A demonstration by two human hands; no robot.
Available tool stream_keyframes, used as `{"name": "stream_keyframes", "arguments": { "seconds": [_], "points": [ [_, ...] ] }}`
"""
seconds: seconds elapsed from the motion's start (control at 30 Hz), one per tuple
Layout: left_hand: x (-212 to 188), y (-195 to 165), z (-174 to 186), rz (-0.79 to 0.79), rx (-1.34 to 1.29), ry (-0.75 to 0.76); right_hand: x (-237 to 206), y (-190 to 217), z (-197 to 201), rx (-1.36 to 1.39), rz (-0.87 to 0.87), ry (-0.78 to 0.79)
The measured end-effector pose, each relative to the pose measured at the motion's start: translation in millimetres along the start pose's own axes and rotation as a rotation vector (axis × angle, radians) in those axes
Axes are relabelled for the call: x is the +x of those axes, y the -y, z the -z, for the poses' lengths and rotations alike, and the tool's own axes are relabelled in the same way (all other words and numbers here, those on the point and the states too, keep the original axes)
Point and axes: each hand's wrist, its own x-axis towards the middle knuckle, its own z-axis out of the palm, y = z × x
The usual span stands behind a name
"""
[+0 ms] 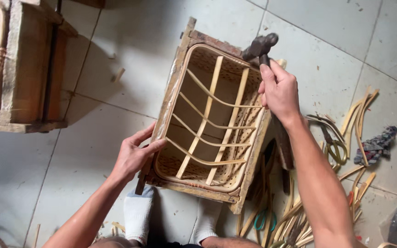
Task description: The person sits on the floor with a woven bamboo basket frame held in a wooden jig and squeezes glue from a bottle along the joints where curved bamboo ribs meet the rim. They rotate the frame to reach different sides, use pliers on a strip, then tap the ribs with a hammer to seat them.
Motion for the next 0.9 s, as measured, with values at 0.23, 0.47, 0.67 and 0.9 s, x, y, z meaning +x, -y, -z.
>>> {"name": "stream_keyframes", "arguments": {
  "seconds": [0.23, 0.47, 0.67, 0.9],
  "points": [
    [2, -2, 1, -0.059, -0.018, -0.013, 20, 38, -33, -0.044, 0.065, 0.112],
    [1, -3, -1, 0.005, -0.144, -0.014, 42, 71, -68, -0.140, 0.115, 0.205],
    [-1, -3, 1, -0.080, -0.039, -0.018, 30, 71, -90, -0.181, 0.272, 0.162],
    [0, 2, 1, -0.066, -0.088, -0.033, 12, 64, -97, -0.135, 0.153, 0.267]
  ]
}}
